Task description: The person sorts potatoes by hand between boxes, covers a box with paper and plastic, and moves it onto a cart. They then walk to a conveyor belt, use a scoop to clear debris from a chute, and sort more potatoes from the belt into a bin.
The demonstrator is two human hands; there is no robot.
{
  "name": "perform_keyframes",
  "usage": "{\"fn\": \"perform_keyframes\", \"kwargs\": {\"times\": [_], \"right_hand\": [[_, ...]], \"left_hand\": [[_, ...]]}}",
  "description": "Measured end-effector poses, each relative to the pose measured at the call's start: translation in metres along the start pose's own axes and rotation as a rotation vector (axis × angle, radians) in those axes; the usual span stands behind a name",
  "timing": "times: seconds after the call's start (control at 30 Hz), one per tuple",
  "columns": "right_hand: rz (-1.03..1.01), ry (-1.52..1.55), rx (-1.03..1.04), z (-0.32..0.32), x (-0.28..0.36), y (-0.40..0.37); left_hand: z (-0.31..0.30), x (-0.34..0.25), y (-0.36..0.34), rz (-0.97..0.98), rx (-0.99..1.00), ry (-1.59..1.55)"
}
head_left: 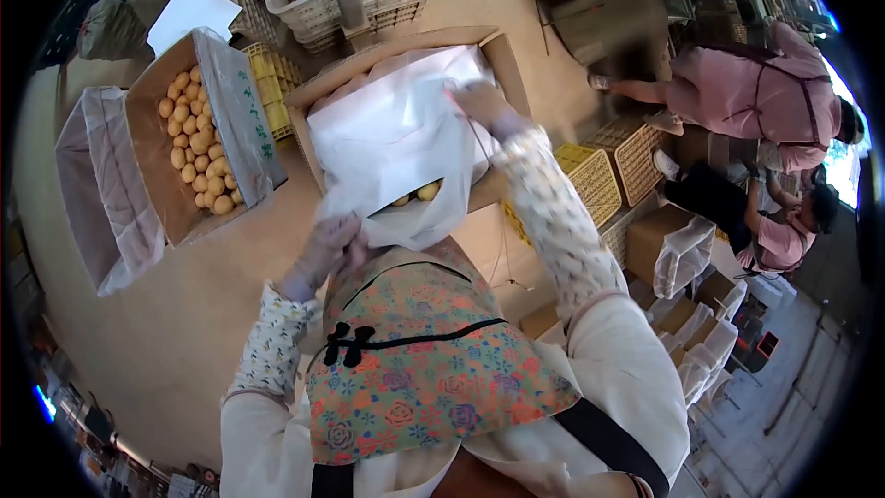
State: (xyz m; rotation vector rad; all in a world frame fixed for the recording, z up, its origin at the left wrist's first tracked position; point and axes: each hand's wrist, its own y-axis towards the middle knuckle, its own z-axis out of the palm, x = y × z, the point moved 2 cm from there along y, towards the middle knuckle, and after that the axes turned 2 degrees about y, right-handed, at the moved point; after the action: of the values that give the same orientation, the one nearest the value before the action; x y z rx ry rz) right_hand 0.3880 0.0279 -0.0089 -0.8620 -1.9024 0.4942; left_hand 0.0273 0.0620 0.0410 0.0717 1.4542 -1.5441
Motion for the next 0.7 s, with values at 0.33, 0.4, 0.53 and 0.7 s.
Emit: {"fn": "perform_keyframes", "kwargs": {"times": [0.33,0.4,0.53,0.7], "right_hand": [[-0.284,0.275,-0.212,-0.037,0.008,-0.049],[-0.102,0.343,-0.014,-0.028,-0.038,-0.063],[-0.019,0.446,0.014,-0.017,-0.017,-0.087],[-0.044,0.234,-0.405,-0.053,-0.008,-0.075]], "left_hand": [[-0.024,0.003,0.002,0.765,-0.786,1.289],[0.016,-0.020,0.011,0.669,-0.537,1.332],[0.042,-0.017,0.123,0.630,-0.284,1.536],[-0.024,-0.112,0.176,0.554,-0.926,0.903]]}}
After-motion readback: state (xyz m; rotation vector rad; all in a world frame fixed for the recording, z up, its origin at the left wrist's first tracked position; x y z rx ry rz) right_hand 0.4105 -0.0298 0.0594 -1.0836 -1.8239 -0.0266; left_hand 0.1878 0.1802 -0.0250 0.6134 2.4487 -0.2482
